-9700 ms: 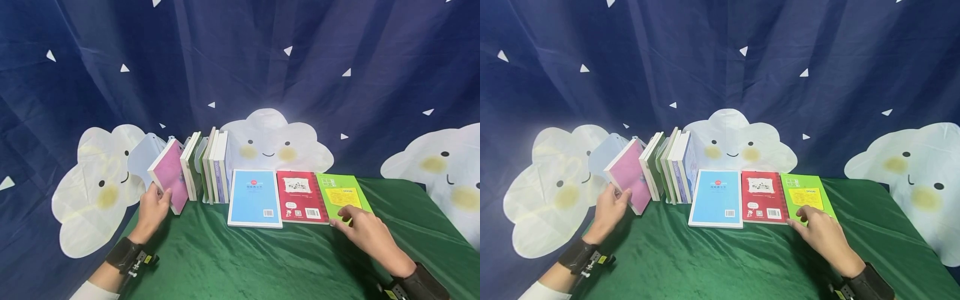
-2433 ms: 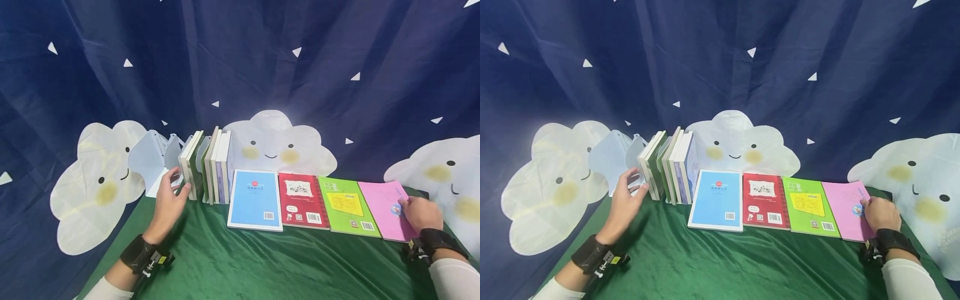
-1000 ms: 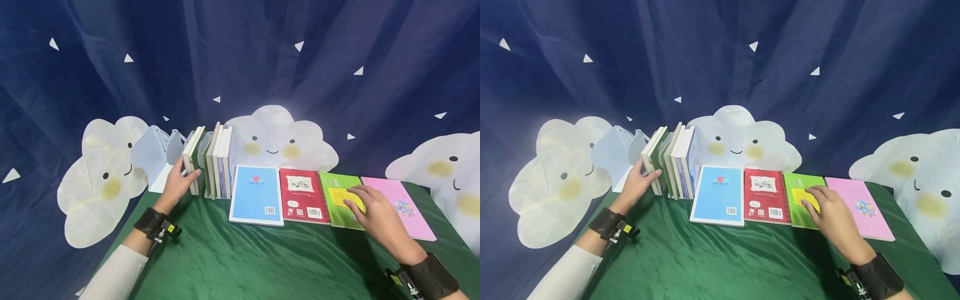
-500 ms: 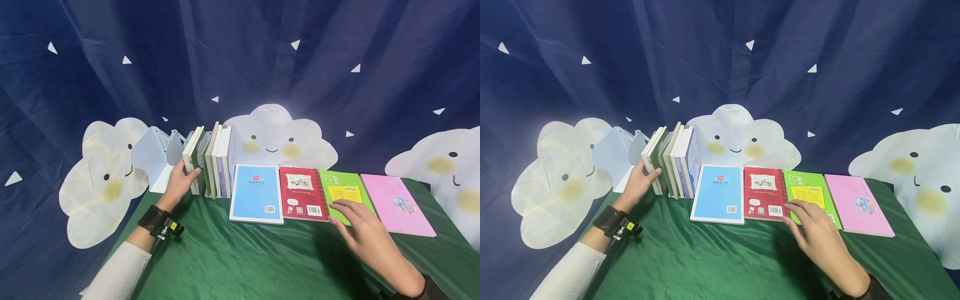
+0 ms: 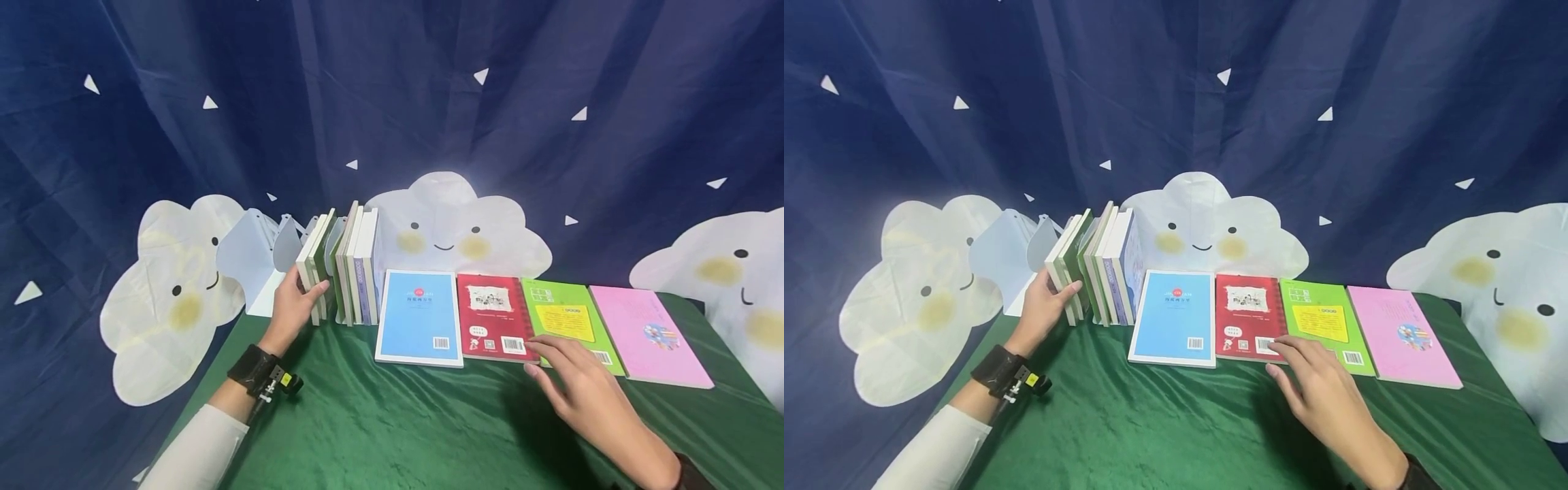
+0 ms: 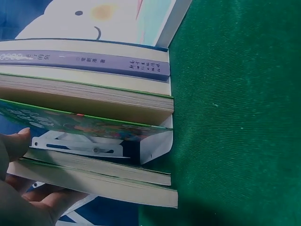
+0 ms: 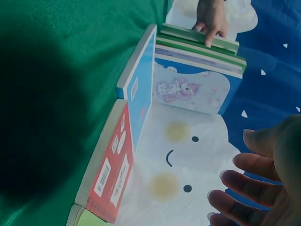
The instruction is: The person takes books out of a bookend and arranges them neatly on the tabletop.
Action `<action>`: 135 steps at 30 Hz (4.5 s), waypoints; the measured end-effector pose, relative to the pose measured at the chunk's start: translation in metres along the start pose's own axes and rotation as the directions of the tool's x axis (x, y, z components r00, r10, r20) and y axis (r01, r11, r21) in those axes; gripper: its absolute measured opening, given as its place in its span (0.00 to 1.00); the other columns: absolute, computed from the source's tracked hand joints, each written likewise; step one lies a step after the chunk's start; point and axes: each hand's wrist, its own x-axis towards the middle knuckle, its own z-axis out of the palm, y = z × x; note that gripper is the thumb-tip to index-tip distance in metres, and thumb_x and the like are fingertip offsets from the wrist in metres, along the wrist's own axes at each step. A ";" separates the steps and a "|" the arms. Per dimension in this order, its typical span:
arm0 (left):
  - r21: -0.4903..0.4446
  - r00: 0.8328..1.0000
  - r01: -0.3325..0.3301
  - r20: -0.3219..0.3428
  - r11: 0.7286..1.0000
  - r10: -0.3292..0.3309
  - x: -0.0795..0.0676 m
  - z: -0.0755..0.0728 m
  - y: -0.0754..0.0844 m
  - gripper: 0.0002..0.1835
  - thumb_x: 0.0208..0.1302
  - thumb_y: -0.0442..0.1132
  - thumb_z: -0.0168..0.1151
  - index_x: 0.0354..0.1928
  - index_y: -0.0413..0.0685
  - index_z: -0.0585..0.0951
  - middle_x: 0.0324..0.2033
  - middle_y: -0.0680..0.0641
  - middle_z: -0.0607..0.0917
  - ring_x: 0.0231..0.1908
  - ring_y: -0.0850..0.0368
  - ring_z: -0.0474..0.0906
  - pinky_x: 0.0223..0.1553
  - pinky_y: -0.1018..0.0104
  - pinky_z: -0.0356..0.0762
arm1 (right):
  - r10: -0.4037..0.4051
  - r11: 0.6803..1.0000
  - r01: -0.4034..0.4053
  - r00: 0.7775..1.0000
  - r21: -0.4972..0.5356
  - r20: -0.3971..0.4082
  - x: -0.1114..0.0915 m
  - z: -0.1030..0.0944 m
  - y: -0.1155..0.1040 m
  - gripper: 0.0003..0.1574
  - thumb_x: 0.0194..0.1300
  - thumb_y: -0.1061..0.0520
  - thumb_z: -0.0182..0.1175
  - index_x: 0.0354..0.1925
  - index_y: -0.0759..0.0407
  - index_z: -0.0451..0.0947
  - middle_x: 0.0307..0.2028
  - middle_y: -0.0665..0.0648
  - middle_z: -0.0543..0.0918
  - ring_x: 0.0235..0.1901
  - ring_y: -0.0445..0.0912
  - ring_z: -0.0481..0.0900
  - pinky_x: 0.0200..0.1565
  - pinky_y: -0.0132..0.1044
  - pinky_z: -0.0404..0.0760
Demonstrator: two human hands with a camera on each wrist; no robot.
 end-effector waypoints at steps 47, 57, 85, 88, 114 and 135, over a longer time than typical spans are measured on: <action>0.173 0.997 0.022 -0.080 0.985 -0.008 -0.109 -0.060 0.069 0.20 0.72 0.33 0.63 0.62 0.35 0.74 0.52 0.29 0.88 0.45 0.42 0.90 0.35 0.79 0.82 | 0.000 0.998 0.000 1.000 0.068 0.005 -0.005 0.010 -0.012 0.33 0.57 0.48 0.78 0.59 0.55 0.82 0.54 0.54 0.87 0.53 0.49 0.83 0.67 0.20 0.71; 0.013 0.999 -0.038 0.006 0.999 0.038 -0.118 -0.057 0.091 0.20 0.71 0.30 0.64 0.62 0.34 0.74 0.52 0.31 0.88 0.43 0.79 0.83 0.39 0.79 0.85 | 0.030 0.986 -0.031 1.000 0.162 0.009 0.003 0.010 -0.019 0.45 0.51 0.49 0.82 0.66 0.56 0.77 0.55 0.55 0.86 0.52 0.48 0.83 0.64 0.05 0.54; -0.392 0.837 -0.073 0.476 0.917 0.270 -0.132 0.010 0.126 0.26 0.71 0.30 0.62 0.70 0.38 0.72 0.60 0.32 0.84 0.52 0.48 0.89 0.49 0.62 0.90 | -0.004 0.778 -0.155 0.968 0.609 0.252 0.023 0.017 -0.045 0.59 0.58 0.53 0.78 0.79 0.46 0.57 0.68 0.53 0.78 0.63 0.40 0.81 0.61 0.22 0.80; -0.412 0.811 -0.086 0.500 0.907 0.304 -0.135 0.016 0.129 0.26 0.71 0.31 0.62 0.69 0.38 0.72 0.59 0.32 0.85 0.52 0.48 0.89 0.49 0.62 0.90 | -0.042 0.742 -0.134 0.969 0.656 0.245 0.022 0.019 -0.050 0.56 0.59 0.57 0.76 0.79 0.49 0.58 0.66 0.55 0.80 0.62 0.35 0.81 0.60 0.27 0.83; -0.449 0.693 0.030 0.653 0.893 0.305 -0.128 0.040 0.148 0.28 0.67 0.35 0.69 0.68 0.43 0.75 0.57 0.37 0.87 0.50 0.60 0.89 0.50 0.64 0.89 | -0.025 0.650 -0.053 0.996 0.758 0.090 -0.002 -0.002 -0.040 0.32 0.64 0.79 0.60 0.64 0.65 0.74 0.47 0.42 0.91 0.39 0.36 0.90 0.36 0.28 0.88; -0.257 0.972 -0.095 0.185 0.962 0.146 -0.073 -0.006 0.090 0.21 0.71 0.39 0.67 0.64 0.47 0.79 0.59 0.46 0.87 0.57 0.62 0.84 0.59 0.74 0.82 | 0.369 0.844 -0.358 0.928 0.399 0.052 -0.040 -0.060 0.075 0.34 0.69 0.71 0.62 0.53 0.29 0.77 0.27 0.33 0.84 0.22 0.33 0.77 0.24 0.24 0.69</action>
